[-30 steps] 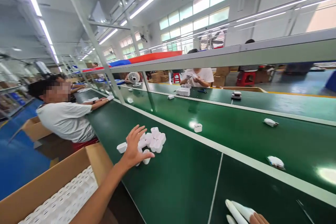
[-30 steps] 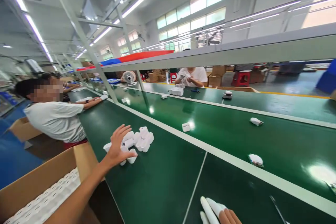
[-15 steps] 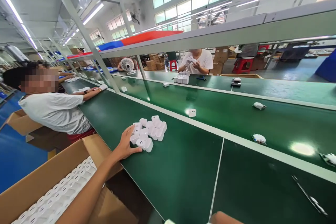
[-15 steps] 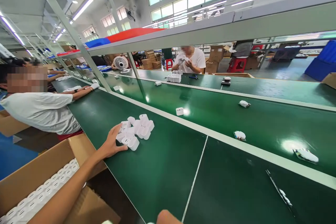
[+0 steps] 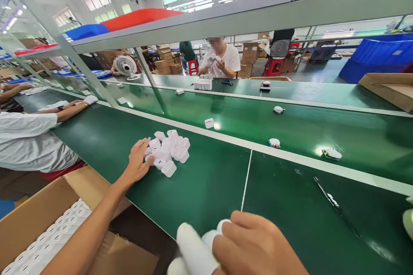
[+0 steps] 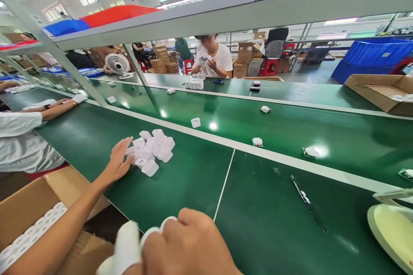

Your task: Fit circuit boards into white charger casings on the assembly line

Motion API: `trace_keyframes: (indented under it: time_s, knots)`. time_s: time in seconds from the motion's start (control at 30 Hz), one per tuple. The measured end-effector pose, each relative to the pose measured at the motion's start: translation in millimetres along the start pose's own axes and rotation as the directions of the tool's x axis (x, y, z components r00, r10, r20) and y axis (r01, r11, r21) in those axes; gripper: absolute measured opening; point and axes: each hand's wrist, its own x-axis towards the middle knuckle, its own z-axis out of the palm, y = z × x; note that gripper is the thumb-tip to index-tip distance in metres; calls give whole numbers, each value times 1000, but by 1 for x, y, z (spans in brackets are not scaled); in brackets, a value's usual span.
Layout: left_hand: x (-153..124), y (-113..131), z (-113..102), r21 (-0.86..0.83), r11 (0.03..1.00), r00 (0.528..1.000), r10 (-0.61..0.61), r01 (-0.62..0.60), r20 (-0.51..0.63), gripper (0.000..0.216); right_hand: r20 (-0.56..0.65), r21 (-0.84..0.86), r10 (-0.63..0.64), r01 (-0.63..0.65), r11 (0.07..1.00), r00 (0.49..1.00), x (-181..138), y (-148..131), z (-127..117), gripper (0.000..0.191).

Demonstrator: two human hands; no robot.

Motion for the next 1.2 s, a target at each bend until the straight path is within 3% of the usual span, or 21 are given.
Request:
trace_keyframes:
  time_s: [0.07, 0.23, 0.4, 0.57, 0.7, 0.9, 1.07, 1.2]
  knots:
    - [10, 9, -8, 50, 999, 1000, -17, 17, -10, 50, 20, -48, 25, -24, 999, 999, -17, 15, 16, 39]
    - [38, 37, -18, 187, 981, 988, -82, 56, 133, 27, 122, -189, 149, -125, 974, 981, -72, 61, 36, 46]
    - [63, 54, -16, 293, 951, 954, -173, 97, 244, 24, 163, -254, 190, -145, 956, 968, -125, 91, 41, 45]
    - [79, 69, -22, 379, 921, 910, -234, 94, 342, 26, 41, -184, 236, -224, 957, 971, -163, 100, 44, 39]
    - [87, 79, -27, 422, 902, 869, -280, 93, 407, 32, 6, -133, 234, -231, 964, 972, -172, 100, 47, 32]
    - [92, 86, -27, 424, 898, 825, -327, 119, 461, 42, -65, -157, 239, -247, 956, 969, -164, 95, 45, 37]
    - [96, 89, -34, 392, 911, 849, -304, 127, 432, 43, -37, -160, 237, -240, 957, 971, -166, 94, 44, 36]
    - [101, 88, -37, 395, 897, 865, -352, 201, 358, 37, -46, -130, 241, -245, 961, 969, -166, 95, 43, 32]
